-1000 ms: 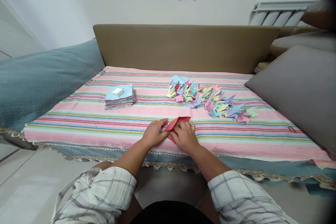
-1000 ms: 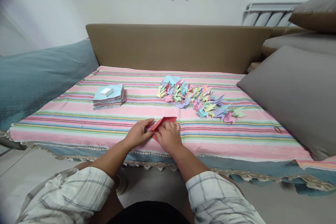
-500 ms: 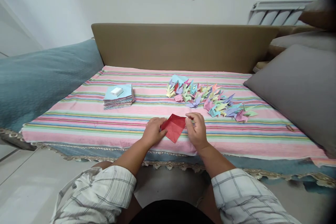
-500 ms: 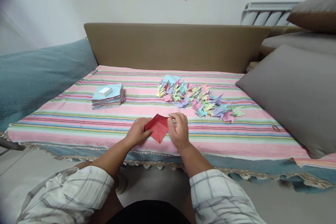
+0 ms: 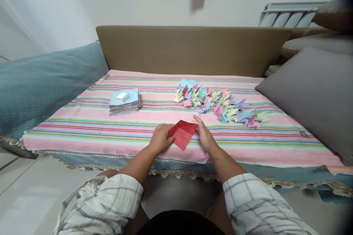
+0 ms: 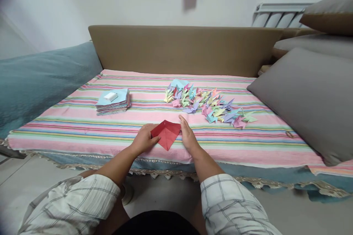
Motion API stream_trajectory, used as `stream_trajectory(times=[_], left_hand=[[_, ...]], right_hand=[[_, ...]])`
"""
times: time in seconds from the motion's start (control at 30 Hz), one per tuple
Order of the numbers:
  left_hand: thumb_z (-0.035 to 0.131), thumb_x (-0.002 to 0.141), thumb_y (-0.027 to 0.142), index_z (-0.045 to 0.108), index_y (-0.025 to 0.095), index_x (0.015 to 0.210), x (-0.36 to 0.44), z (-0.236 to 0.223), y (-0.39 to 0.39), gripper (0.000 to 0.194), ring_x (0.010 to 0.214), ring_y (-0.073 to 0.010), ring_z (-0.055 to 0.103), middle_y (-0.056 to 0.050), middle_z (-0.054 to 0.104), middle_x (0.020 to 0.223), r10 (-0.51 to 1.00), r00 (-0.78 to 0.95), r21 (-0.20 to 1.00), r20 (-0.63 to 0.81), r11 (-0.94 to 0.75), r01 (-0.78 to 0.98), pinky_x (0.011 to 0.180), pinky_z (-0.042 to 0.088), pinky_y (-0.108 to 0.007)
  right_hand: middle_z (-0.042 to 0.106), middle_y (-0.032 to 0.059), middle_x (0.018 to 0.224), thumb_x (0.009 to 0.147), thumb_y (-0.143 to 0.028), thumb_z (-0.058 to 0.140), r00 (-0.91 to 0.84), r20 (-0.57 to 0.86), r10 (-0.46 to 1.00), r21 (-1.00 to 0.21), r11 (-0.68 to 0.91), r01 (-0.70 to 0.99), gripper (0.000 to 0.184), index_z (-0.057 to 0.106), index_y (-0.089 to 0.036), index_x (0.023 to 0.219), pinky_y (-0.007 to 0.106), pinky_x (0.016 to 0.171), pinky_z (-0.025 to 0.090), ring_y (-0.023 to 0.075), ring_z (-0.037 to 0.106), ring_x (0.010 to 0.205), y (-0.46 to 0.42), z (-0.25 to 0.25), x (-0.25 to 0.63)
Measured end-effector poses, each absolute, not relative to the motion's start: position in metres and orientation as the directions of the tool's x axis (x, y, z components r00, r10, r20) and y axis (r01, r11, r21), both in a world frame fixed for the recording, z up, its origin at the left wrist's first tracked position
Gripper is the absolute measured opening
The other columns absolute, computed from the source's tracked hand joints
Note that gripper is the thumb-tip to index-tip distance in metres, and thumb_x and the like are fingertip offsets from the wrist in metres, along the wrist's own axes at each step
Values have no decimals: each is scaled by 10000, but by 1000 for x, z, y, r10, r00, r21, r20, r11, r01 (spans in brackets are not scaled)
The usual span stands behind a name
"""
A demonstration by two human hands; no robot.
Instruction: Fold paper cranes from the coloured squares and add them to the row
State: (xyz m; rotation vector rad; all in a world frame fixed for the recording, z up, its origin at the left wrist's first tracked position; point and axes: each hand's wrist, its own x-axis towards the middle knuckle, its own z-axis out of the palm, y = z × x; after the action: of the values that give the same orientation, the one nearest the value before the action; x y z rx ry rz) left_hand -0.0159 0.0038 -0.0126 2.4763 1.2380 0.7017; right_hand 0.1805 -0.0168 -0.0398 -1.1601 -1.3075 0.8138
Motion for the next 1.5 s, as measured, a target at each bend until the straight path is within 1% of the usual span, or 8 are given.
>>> stream_trajectory(times=[0.1, 0.2, 0.53, 0.77, 0.97, 1.2, 1.33, 1.5], left_hand=[[591, 691, 215, 576, 234, 1158, -16, -14, 4, 468, 1021, -254, 548, -41, 636, 1123, 810, 508, 446, 293, -585, 677, 944, 357, -377], [595, 686, 215, 575, 238, 1158, -15, -14, 4, 473, 1038, -259, 538, -41, 623, 1151, 821, 497, 444, 282, -570, 691, 947, 352, -375], [595, 693, 196, 579, 225, 1155, -14, -9, 1, 463, 1027, -256, 535, -47, 637, 1102, 841, 479, 452, 253, -540, 710, 923, 373, -387], [591, 713, 206, 549, 265, 1208, -15, -17, 2, 500, 1115, -244, 507, -49, 586, 1212, 818, 486, 412, 308, -575, 707, 975, 350, -406], [553, 709, 193, 548, 257, 1224, -14, -21, 0, 519, 1156, -267, 470, -71, 529, 1289, 809, 521, 299, 272, -585, 754, 980, 332, -440], [585, 724, 436, 481, 325, 1275, -12, -24, -7, 572, 1227, -321, 372, -57, 417, 1390, 784, 573, 180, 240, -616, 767, 976, 278, -510], [589, 692, 570, 459, 311, 1292, -13, -25, -8, 666, 1247, -340, 338, -76, 381, 1411, 775, 594, 149, 216, -628, 764, 982, 249, -529], [581, 697, 589, 435, 313, 1307, -14, -25, -9, 685, 1260, -340, 320, -81, 362, 1422, 761, 610, 127, 219, -642, 756, 987, 242, -524]], right_hand=[[669, 48, 1017, 863, -637, 207, 36, 211, 977, -977, 210, 42, 595, 458, -237, 1226, 404, 888, 449, 203, 609, 982, -19, -38, 181], [678, 45, 977, 865, -626, 228, -13, 219, 976, -975, 219, -23, 536, 503, -229, 1098, 392, 885, 450, 199, 625, 941, -20, -37, 181], [663, 55, 942, 843, -660, 257, -104, 235, 966, -972, 237, 4, 533, 545, -212, 831, 359, 913, 428, 194, 597, 948, -17, -44, 182], [634, 37, 875, 872, -614, 243, -115, 277, 954, -948, 291, 127, 512, 552, -213, 793, 319, 853, 442, 168, 580, 864, -16, -47, 183], [609, 28, 763, 878, -590, 240, -122, 271, 955, -931, 292, 220, 510, 555, -207, 755, 321, 771, 463, 166, 568, 761, -16, -44, 183], [632, 39, 820, 886, -548, 289, -21, 258, 966, -954, 258, 152, 423, 525, -201, 832, 316, 757, 479, 156, 598, 743, -18, -40, 189], [652, 41, 873, 876, -474, 380, 4, 255, 967, -915, 240, 324, 334, 566, -199, 917, 312, 745, 472, 162, 600, 767, -20, -36, 191], [645, 51, 937, 814, -295, 524, -138, 364, 921, -699, 368, 613, 186, 654, -214, 920, 336, 830, 429, 193, 560, 914, -21, -34, 192]])
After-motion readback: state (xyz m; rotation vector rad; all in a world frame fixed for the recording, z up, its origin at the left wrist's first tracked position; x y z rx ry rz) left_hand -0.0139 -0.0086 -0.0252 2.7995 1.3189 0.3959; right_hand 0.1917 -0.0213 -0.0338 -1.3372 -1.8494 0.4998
